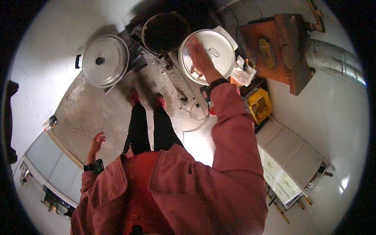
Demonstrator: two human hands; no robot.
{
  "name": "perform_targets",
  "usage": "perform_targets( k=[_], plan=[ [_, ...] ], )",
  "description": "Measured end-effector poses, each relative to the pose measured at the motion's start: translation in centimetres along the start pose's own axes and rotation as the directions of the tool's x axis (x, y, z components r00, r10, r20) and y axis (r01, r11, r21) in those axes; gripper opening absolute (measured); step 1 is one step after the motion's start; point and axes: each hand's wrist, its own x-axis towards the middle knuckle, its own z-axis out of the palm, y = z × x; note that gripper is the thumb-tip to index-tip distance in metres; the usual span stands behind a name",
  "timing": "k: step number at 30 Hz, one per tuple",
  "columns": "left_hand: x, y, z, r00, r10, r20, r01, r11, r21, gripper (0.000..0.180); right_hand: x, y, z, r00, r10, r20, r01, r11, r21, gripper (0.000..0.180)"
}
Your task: The person wipes a white pot lid with a cloth, then moves outside to wash the lid and chopsticks in a basin of soapy water. They rinse the items and place them in a second basin.
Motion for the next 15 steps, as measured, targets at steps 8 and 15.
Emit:
perform_targets(
  k=[8,15],
  plan=[
    [-0.9,4.2,0.2,0.997,0.069,-0.028,-0.069,0.998,-0.009,0.034,-3.0,9.6,-2.9,0.84,0.426,-0.336,-0.534,0.761,-0.37,0.057],
    [0.1,5.9,2.2,0.999,-0.003,0.035,0.004,0.999,-0.032,0.033,-13.5,-0.8,0.4,0.799,0.555,-0.232,-0.592,0.792,-0.147,0.064]
  ],
)
